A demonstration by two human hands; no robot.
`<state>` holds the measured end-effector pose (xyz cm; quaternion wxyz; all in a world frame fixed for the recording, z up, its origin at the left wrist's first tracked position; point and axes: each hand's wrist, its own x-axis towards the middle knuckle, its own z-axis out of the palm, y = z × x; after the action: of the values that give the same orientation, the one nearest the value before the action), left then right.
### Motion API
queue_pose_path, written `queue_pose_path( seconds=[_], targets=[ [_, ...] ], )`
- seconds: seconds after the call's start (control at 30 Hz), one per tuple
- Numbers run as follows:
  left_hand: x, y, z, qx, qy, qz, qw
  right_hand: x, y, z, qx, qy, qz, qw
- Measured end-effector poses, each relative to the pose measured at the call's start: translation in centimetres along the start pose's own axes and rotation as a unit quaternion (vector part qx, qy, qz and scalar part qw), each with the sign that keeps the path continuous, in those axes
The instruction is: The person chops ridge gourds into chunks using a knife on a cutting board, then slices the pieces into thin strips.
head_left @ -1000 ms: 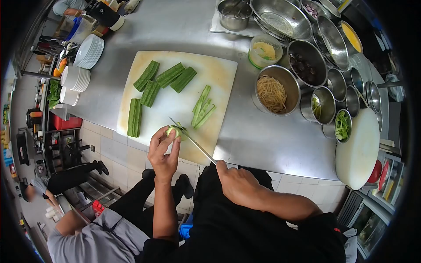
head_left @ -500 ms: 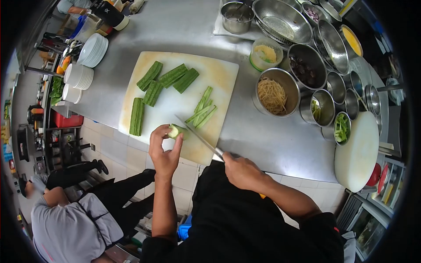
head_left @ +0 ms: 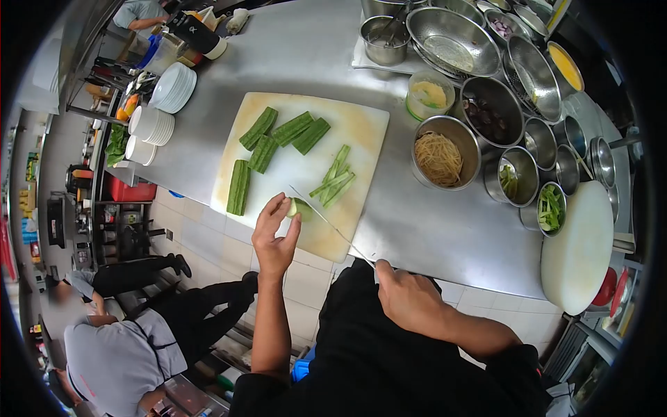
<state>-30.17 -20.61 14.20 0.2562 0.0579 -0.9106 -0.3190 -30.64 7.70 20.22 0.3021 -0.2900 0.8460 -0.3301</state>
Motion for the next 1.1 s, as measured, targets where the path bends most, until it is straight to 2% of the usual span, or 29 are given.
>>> queue_pose_path(
  seconds=[0.13, 0.83, 1.1],
  targets=[
    [-0.2, 0.0, 0.1, -0.009, -0.007, -0.013, 1.0, -0.7, -0.3, -0.1, -0.045, 0.008, -0.002, 0.999],
    [-0.9, -0.1, 0.7, -0.005, 0.007, -0.012, 1.0, -1.0, -1.6, 0.2, -0.071, -0.024, 0.007, 0.997],
    [-0.8, 0.0, 0.7, -0.008, 0.009, 0.009, 1.0, 0.5, -1.3, 0.5, -0.038, -0.042, -0.004, 0.998]
  ],
)
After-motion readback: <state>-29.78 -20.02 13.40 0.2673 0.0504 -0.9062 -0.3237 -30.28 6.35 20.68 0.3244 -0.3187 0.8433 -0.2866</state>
